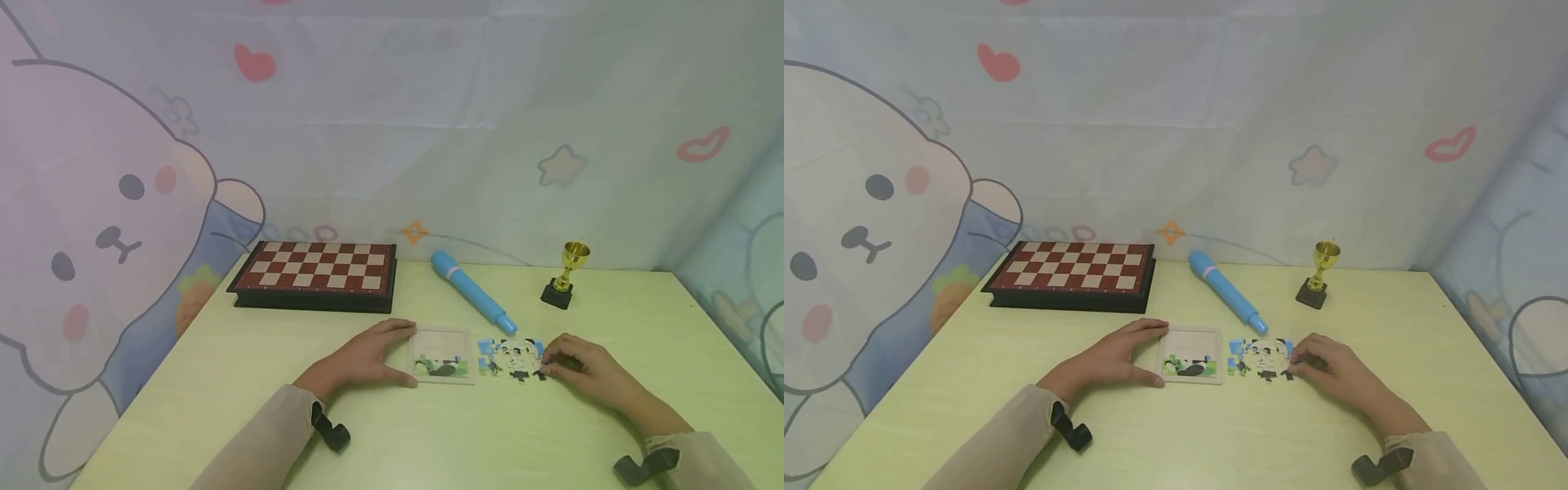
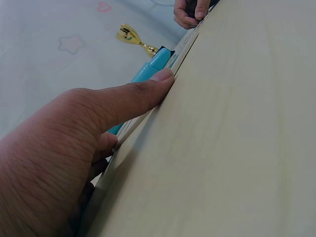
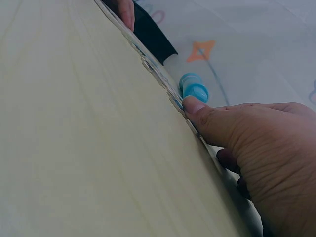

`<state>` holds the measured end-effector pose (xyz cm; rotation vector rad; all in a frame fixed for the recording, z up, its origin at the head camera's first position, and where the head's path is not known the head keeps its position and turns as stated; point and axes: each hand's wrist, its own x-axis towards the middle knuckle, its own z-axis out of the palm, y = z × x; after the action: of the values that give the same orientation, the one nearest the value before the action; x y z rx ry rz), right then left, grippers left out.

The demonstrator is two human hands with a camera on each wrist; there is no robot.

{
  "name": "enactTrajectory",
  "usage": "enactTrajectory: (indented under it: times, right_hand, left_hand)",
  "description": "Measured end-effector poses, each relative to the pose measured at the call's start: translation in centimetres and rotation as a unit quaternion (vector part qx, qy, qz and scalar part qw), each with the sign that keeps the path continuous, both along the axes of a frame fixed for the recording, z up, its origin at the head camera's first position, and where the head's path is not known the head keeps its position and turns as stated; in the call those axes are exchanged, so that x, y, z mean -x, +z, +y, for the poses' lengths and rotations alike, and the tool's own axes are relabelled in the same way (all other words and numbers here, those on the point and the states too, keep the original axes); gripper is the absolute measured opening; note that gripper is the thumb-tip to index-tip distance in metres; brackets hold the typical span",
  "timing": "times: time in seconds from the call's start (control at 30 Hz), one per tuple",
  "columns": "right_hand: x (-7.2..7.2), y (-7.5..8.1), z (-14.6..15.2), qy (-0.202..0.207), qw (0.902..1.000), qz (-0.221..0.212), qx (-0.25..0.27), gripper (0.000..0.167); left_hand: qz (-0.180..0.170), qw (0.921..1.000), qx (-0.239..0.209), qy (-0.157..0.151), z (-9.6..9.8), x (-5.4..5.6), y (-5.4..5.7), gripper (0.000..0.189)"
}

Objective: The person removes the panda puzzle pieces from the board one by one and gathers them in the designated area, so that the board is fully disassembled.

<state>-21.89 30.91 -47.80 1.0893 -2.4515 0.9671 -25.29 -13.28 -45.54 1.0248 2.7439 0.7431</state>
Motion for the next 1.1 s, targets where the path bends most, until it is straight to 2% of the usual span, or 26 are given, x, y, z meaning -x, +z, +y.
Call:
enactTrajectory:
  times: [0.37,0.57,0.63,0.73,0.9,1.0,1.1]
  right_hand:
    - [-0.1,0.0,-0.1,-0.010,0.9998,-0.011,0.016,0.034]
    - [-0.4,0.4,-0.4,-0.072,0.9965,0.032,0.027,0.038]
    - [-0.5,0.6,-0.8,-0.078,0.9947,0.055,0.040,0.040]
    - [-0.8,0.8,-2.5,-0.050,0.9933,0.083,0.063,0.038]
    - [-1.4,1.4,-8.0,0.050,0.9895,0.127,0.048,0.032]
    - [-1.4,1.7,-11.3,0.091,0.9864,0.135,0.024,0.035]
    - [-0.9,1.7,-13.9,0.108,0.9859,0.127,0.012,0.036]
  left_hand:
    - [0.001,1.0000,-0.001,0.001,0.0,0.0,-0.1,0.103]
    - [0.003,1.0000,-0.002,0.001,0.0,0.0,-0.1,0.103]
    - [0.001,1.0000,-0.003,0.000,0.0,0.0,-0.2,0.103]
    - [-0.003,1.0000,-0.004,0.000,0.0,0.0,-0.4,0.104]
    - [0.011,0.9999,0.003,-0.001,0.0,0.2,-0.3,0.104]
    - [0.010,0.9999,0.001,0.000,0.0,0.2,-0.2,0.103]
    - [0.001,1.0000,-0.002,0.000,-0.1,0.2,-0.3,0.103]
